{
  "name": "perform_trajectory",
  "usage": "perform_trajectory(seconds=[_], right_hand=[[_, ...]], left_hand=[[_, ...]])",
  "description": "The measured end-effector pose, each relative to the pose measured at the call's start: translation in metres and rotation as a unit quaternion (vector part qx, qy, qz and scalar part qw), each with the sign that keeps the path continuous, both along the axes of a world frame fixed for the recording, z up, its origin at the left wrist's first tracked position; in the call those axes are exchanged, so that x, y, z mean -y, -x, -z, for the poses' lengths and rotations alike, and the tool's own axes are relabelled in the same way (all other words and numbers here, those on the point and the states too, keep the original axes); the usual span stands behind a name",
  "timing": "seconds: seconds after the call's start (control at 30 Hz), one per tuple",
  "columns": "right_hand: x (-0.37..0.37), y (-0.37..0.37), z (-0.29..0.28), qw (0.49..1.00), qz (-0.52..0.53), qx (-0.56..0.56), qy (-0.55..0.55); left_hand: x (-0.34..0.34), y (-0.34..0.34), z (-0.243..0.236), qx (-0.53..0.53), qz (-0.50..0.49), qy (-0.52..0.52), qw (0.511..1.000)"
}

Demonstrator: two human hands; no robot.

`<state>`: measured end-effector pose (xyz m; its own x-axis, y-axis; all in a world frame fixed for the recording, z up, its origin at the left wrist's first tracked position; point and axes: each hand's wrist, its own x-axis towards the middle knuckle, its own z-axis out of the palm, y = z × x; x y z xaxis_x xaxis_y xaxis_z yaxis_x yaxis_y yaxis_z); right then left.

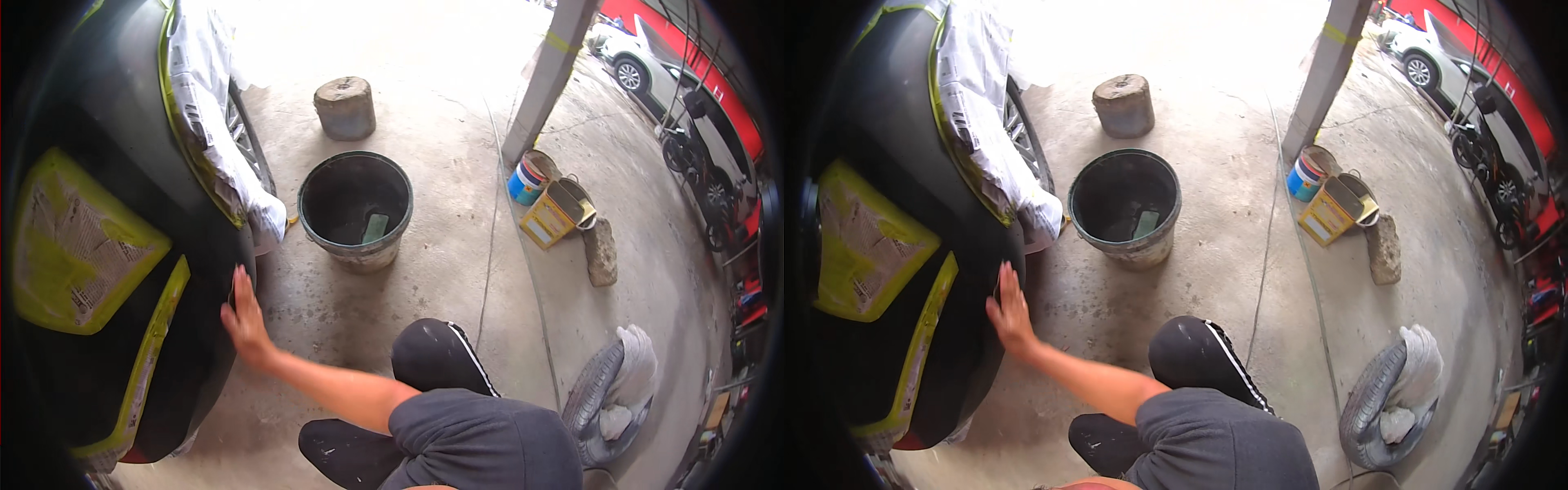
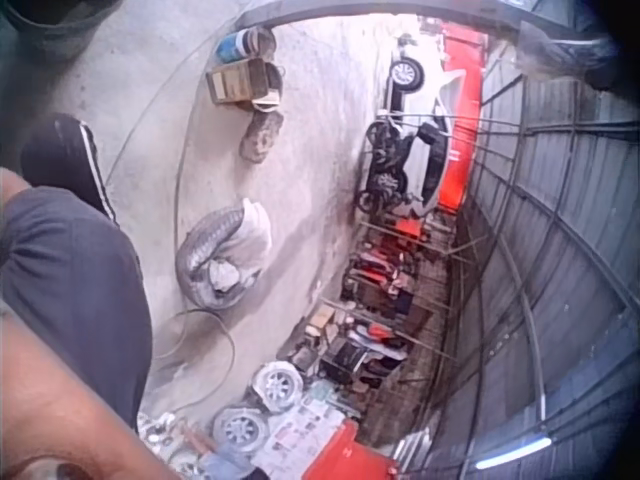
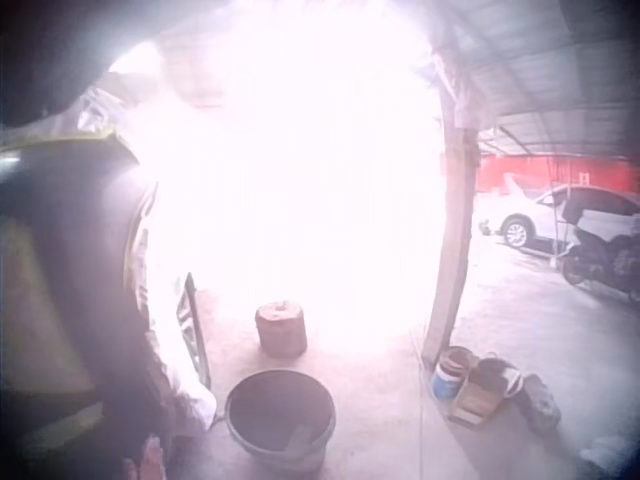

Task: The person wets sandpaper in a bucket of water, sands the masked car panels with the sandpaper, and wipes the surfaces with a cloth.

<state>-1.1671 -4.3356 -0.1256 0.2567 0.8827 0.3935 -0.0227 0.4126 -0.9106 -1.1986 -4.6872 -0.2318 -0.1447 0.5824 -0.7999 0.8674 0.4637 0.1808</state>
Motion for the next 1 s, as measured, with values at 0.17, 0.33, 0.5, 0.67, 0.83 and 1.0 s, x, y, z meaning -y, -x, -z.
perform_trajectory(seconds=[0.17, 0.33, 0.5, 0.67, 0.83, 1.0], right_hand=[[-0.073, -0.033, 0.004, 0.992, 0.034, -0.097, 0.070], [0.052, 0.067, 0.024, 0.991, 0.001, -0.072, 0.109], [-0.027, 0.015, 0.013, 0.985, 0.060, -0.109, 0.118], [-0.026, 0.007, 0.015, 0.987, 0.146, -0.046, 0.049], [0.066, 0.050, -0.005, 0.992, -0.052, 0.025, 0.114], [-0.065, -0.041, -0.009, 0.996, -0.015, -0.072, 0.055]], left_hand=[[0.001, -0.005, 0.006, 0.010, 0.036, -0.003, 0.999], [0.013, 0.007, 0.000, -0.003, 0.031, -0.006, 1.000], [0.023, 0.016, -0.001, -0.006, 0.031, -0.008, 0.999], [0.029, 0.014, 0.002, -0.001, 0.049, -0.007, 0.999], [0.055, 0.030, -0.005, -0.018, 0.023, -0.007, 1.000], [0.091, 0.042, 0.002, -0.025, 0.055, 0.000, 0.998]])
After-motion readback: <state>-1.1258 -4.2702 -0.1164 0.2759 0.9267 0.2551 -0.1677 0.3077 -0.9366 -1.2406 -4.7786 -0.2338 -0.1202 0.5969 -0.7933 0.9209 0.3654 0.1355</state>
